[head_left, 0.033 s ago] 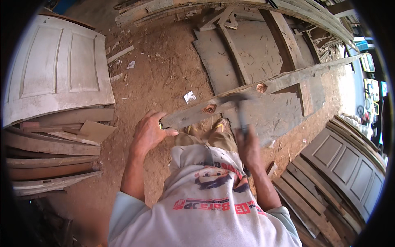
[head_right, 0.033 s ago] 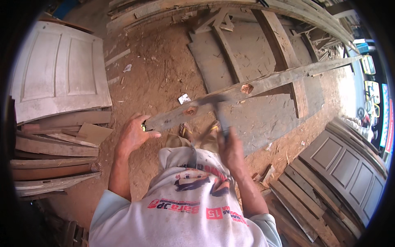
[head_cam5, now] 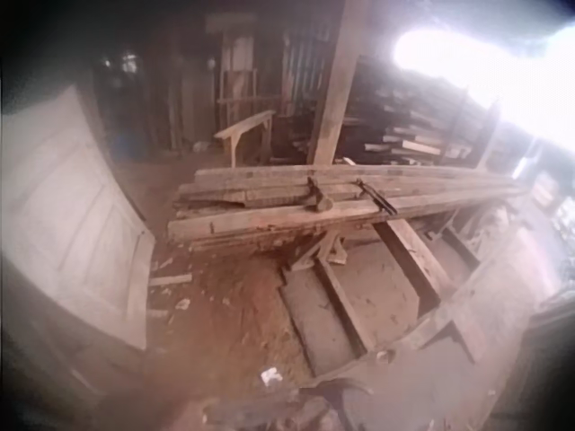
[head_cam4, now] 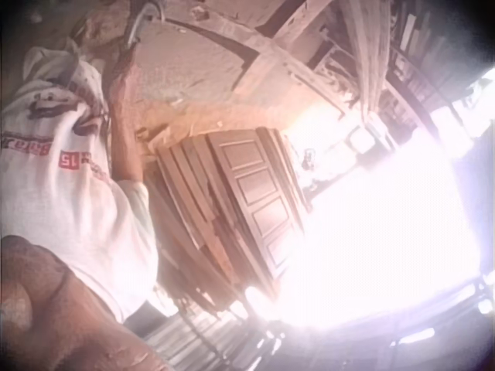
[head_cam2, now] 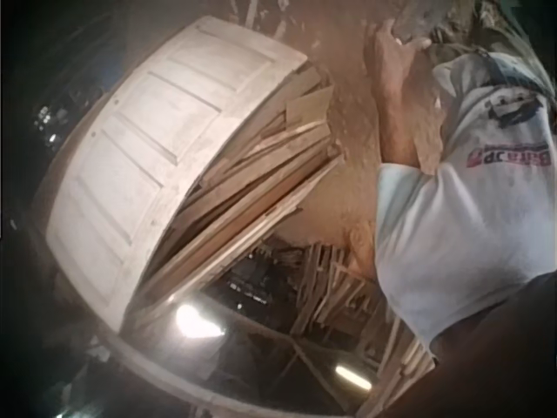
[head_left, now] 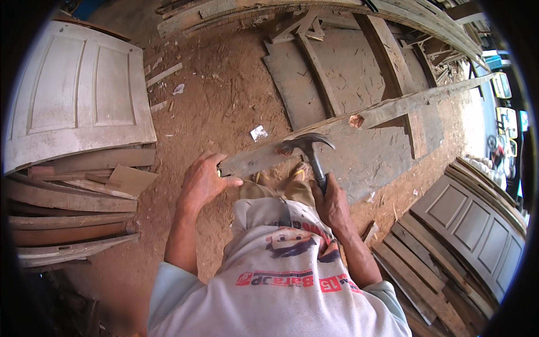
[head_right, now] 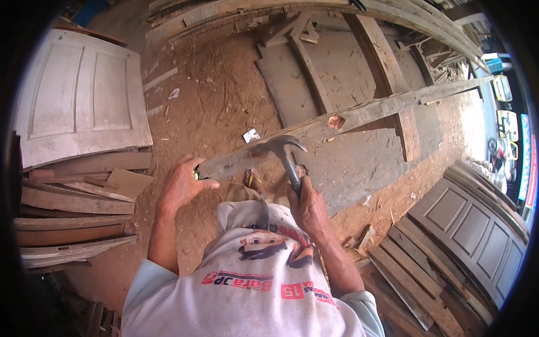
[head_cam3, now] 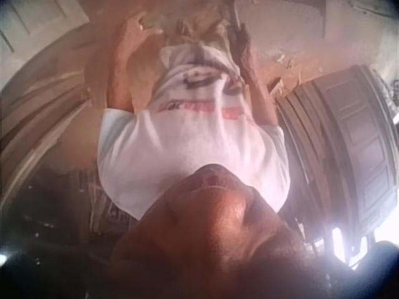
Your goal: The person repeatedly strikes a small cylindrical wooden object with a hammer while holding it in the other hand. The person also briefly handles a small yellow object and a screwdriver before resuming hammering.
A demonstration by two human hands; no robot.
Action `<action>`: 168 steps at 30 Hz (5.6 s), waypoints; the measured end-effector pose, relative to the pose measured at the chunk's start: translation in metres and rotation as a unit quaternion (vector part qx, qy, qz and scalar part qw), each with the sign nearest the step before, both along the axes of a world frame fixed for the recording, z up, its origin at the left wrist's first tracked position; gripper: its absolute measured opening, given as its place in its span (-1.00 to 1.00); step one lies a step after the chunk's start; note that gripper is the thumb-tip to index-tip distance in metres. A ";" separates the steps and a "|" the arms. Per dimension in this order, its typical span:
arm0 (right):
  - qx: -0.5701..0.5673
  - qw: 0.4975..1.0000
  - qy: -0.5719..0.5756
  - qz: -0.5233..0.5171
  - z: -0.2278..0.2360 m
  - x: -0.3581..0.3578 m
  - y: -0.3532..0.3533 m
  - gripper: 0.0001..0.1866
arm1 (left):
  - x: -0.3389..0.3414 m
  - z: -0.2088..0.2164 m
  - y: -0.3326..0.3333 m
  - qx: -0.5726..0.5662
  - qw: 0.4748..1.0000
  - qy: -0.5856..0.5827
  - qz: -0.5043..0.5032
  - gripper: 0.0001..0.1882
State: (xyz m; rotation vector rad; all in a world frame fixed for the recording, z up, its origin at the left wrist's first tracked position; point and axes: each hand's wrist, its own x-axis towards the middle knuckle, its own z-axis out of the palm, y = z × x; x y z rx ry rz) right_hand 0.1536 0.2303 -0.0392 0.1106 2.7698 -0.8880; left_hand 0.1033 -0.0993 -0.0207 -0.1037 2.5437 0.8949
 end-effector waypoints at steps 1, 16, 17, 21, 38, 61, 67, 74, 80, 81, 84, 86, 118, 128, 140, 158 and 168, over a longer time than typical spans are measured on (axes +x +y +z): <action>-0.036 0.999 -0.003 -0.032 0.003 -0.002 -0.003 -0.68 | -0.001 -0.001 -0.001 0.000 1.000 -0.005 0.011 -0.32; -0.259 0.909 -0.022 -0.325 -0.040 0.006 0.127 -0.64 | -0.035 0.032 -0.010 0.147 0.934 0.183 0.269 -0.55; -0.265 0.905 -0.028 -0.331 -0.045 0.005 0.134 -0.65 | -0.042 0.026 -0.009 0.177 0.927 0.180 0.278 -0.58; -0.285 0.895 -0.043 -0.339 -0.054 0.001 0.161 -0.65 | -0.080 0.020 0.013 0.339 0.844 0.203 0.363 -0.54; -0.212 0.850 -0.143 -0.460 -0.077 0.023 0.148 -0.68 | -0.453 -0.033 0.046 0.314 0.803 0.304 0.406 -0.46; -0.171 0.845 -0.186 -0.472 -0.089 0.059 0.114 -0.73 | -0.603 -0.049 0.140 -0.169 0.755 0.517 -0.366 -0.41; -0.104 0.877 -0.148 -0.445 -0.068 0.057 0.102 -0.73 | -0.513 0.021 0.158 0.041 0.755 0.607 -0.247 -0.44; -0.165 0.900 -0.105 -0.391 -0.093 0.063 0.128 -0.69 | -0.325 0.092 0.142 0.383 0.795 0.468 -0.045 -0.62; -0.249 0.908 -0.117 -0.316 -0.087 0.055 0.145 -0.68 | -0.163 0.083 0.126 0.462 0.812 0.330 0.135 -0.80; -0.220 0.928 -0.092 -0.286 -0.093 0.057 0.149 -0.67 | -0.146 0.081 0.130 0.471 0.805 0.318 0.171 -0.81; -0.223 0.931 -0.107 -0.269 -0.096 0.059 0.154 -0.66 | -0.108 0.063 0.131 0.501 0.776 0.325 0.203 -0.81; -0.210 0.940 -0.090 -0.251 -0.094 0.064 0.158 -0.64 | -0.098 0.054 0.131 0.497 0.776 0.333 0.201 -0.85; -0.365 0.870 0.050 -0.329 0.024 0.079 0.042 -0.62 | -0.099 0.052 0.137 0.496 0.831 0.252 -0.002 -0.65; -0.333 0.887 0.050 -0.315 0.024 0.070 0.035 -0.62 | -0.092 0.048 0.118 0.534 0.777 0.317 0.099 -0.76; -0.297 0.910 0.000 -0.290 0.020 0.064 0.036 -0.63 | -0.072 0.024 0.087 0.552 0.711 0.345 0.266 -0.85; -0.272 0.939 -0.013 -0.211 0.055 0.041 0.021 -0.53 | -0.061 0.014 0.087 0.545 0.703 0.376 0.258 -0.68; -0.266 0.947 -0.013 -0.179 0.048 0.036 0.011 -0.51 | -0.097 -0.009 0.085 0.631 0.646 0.332 0.274 -0.59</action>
